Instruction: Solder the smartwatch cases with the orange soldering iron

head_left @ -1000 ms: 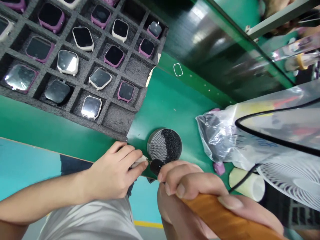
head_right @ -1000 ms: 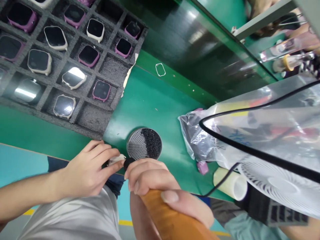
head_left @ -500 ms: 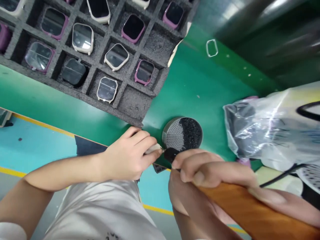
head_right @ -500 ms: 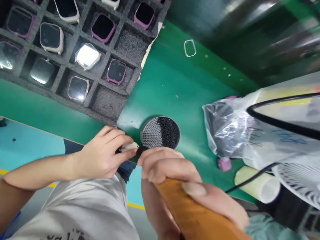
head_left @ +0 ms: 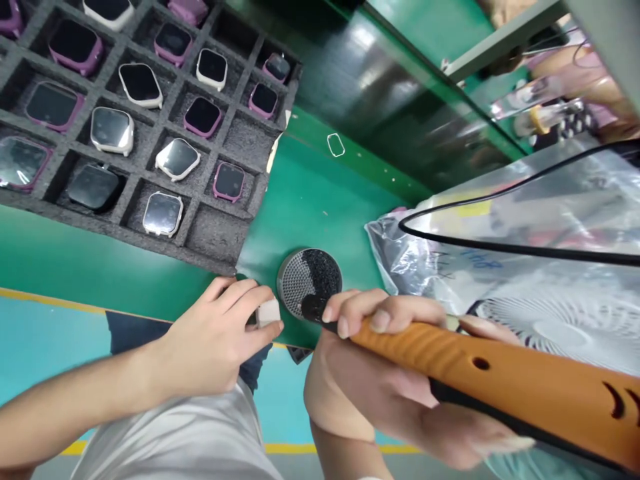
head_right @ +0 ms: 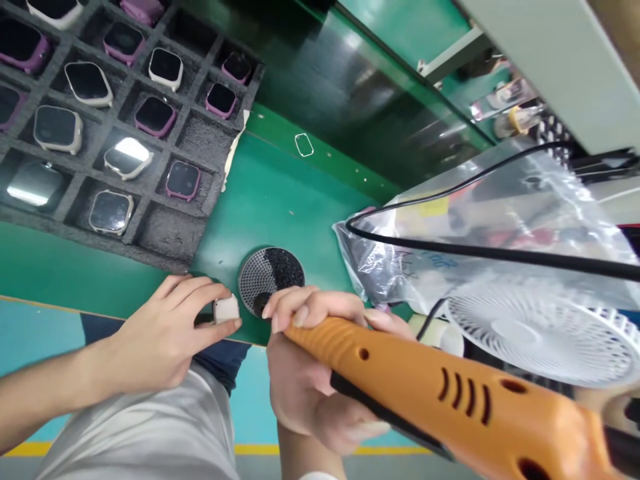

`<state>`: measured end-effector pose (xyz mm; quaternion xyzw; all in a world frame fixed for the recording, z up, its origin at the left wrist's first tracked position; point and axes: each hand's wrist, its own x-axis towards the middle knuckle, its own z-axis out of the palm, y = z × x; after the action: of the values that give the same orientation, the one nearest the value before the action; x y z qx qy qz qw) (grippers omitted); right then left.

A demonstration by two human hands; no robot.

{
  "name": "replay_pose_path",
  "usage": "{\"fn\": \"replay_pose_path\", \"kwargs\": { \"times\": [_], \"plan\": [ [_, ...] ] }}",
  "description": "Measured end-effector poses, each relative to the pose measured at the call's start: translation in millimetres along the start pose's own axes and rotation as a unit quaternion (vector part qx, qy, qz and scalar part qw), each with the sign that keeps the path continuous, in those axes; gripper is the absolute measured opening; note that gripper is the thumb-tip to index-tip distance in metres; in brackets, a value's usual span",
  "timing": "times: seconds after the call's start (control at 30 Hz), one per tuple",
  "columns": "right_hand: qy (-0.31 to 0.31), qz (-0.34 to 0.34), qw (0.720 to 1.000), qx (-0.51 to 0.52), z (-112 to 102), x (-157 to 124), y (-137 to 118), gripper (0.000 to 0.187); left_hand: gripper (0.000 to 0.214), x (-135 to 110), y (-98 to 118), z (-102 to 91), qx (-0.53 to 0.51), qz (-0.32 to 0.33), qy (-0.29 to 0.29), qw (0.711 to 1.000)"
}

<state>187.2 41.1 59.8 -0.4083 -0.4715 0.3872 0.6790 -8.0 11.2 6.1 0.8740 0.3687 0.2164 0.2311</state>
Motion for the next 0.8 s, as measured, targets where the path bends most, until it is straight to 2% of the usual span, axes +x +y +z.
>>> {"fn": "replay_pose_path", "kwargs": {
  "times": [0.23, 0.4, 0.63, 0.8],
  "plan": [
    [-0.043, 0.017, 0.999, 0.011, -4.8, 4.0, 1.8, 0.039, 0.025, 1.7, 2.3, 7.2, 0.019, -0.023, 0.046, 0.998],
    [-0.039, 0.006, 0.999, -0.007, -4.5, 3.1, 1.4, 0.038, 0.025, 2.5, 1.5, 8.4, 0.013, -0.025, 0.056, 0.998],
    [-0.038, 0.028, 0.998, -0.05, -7.8, -12.5, -20.6, 0.041, 0.025, 3.8, 1.5, 5.3, 0.0, -0.018, 0.059, 0.998],
    [-0.054, 0.016, 0.998, -0.036, -2.3, -15.4, -16.8, 0.05, 0.026, 3.8, 1.1, 6.2, -0.002, -0.027, 0.052, 0.998]
  ]
}}
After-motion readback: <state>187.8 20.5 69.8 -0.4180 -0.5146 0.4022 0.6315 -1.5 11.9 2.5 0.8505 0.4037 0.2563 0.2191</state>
